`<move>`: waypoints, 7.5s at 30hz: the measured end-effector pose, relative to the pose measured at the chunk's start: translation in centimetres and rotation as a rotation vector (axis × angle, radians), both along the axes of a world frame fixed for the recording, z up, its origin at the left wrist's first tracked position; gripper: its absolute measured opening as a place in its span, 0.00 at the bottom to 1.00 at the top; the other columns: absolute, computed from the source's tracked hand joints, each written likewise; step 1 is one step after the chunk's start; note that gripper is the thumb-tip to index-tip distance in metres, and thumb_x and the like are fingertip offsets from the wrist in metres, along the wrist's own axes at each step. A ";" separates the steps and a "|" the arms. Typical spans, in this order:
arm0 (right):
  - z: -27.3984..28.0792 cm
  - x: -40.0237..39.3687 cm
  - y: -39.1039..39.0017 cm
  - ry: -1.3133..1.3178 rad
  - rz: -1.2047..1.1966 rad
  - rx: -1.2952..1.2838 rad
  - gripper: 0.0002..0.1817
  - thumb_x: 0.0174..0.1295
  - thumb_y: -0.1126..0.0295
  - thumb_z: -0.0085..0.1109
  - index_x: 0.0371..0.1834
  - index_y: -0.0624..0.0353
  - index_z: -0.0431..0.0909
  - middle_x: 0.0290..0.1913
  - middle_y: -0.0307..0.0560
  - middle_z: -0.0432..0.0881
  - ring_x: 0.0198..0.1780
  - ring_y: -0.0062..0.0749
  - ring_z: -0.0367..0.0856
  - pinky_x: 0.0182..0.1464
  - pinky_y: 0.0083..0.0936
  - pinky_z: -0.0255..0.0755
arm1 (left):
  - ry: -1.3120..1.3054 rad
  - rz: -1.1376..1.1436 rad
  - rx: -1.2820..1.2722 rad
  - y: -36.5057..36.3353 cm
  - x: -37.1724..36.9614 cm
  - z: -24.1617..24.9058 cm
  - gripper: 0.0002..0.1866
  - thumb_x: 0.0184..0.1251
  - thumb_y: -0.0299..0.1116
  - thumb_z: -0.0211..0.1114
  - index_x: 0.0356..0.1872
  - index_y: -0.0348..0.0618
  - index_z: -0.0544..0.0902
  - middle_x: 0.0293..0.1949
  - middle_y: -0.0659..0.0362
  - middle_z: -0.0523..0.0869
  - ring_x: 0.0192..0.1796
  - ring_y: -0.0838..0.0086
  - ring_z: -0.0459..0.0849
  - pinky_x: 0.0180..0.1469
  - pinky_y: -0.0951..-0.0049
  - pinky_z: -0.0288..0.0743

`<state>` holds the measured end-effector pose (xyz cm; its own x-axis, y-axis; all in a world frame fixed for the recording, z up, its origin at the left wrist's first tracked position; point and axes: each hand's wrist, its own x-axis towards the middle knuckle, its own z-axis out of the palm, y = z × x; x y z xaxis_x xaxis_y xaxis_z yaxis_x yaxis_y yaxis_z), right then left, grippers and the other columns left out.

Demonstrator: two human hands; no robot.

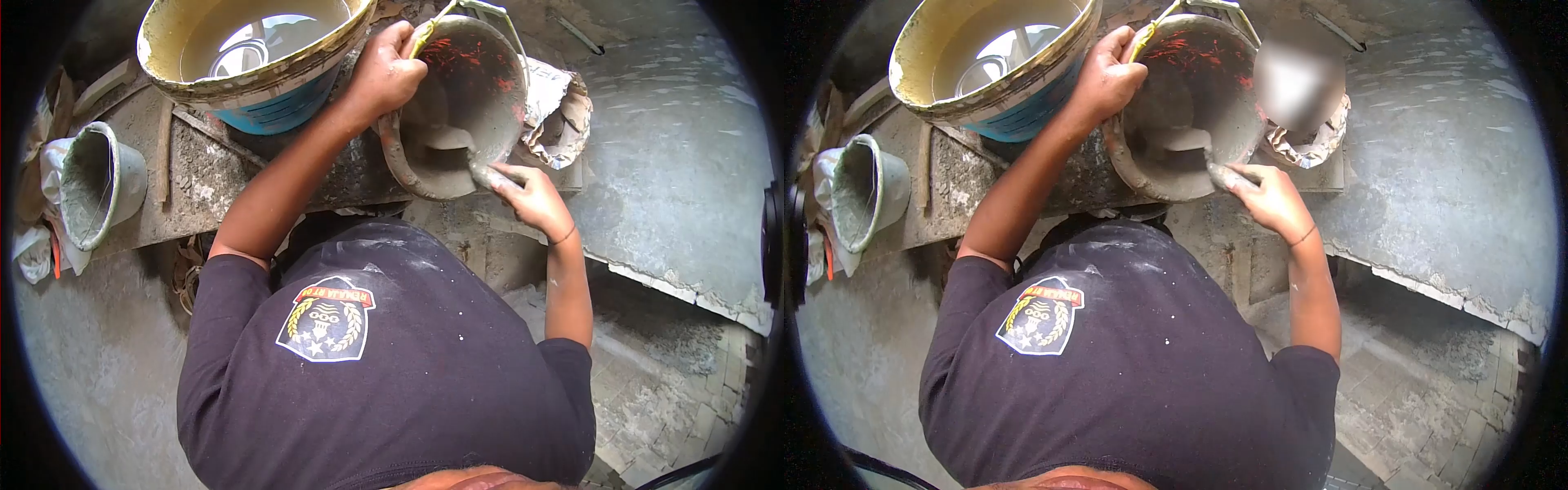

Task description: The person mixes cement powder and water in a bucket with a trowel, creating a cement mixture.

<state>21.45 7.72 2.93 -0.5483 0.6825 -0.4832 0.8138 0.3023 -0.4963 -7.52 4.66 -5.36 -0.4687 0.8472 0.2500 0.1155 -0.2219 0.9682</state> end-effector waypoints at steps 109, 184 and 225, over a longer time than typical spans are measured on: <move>-5.8 3.9 2.4 0.302 0.029 0.086 0.20 0.63 0.62 0.61 0.56 0.58 0.82 0.47 0.61 0.85 0.48 0.50 0.86 0.52 0.34 0.76 | -0.135 0.184 0.001 -4.4 5.2 2.6 0.10 0.45 0.19 0.57 0.30 0.41 0.71 0.25 0.69 0.67 0.26 0.86 0.62 0.27 0.84 0.59; -4.5 1.6 -1.0 0.307 -0.038 0.220 0.24 0.62 0.60 0.61 0.61 0.53 0.78 0.42 0.62 0.85 0.44 0.58 0.84 0.47 0.46 0.78 | -0.084 0.117 -0.024 -5.7 7.8 2.6 0.10 0.45 0.19 0.56 0.31 0.41 0.70 0.27 0.69 0.68 0.26 0.86 0.62 0.28 0.84 0.59; -5.1 2.9 -0.9 0.099 0.004 0.176 0.23 0.61 0.61 0.59 0.60 0.52 0.79 0.41 0.66 0.84 0.46 0.60 0.83 0.52 0.48 0.76 | -0.124 0.210 0.009 -4.8 6.8 2.7 0.10 0.45 0.18 0.56 0.30 0.40 0.71 0.25 0.68 0.71 0.25 0.86 0.65 0.27 0.85 0.62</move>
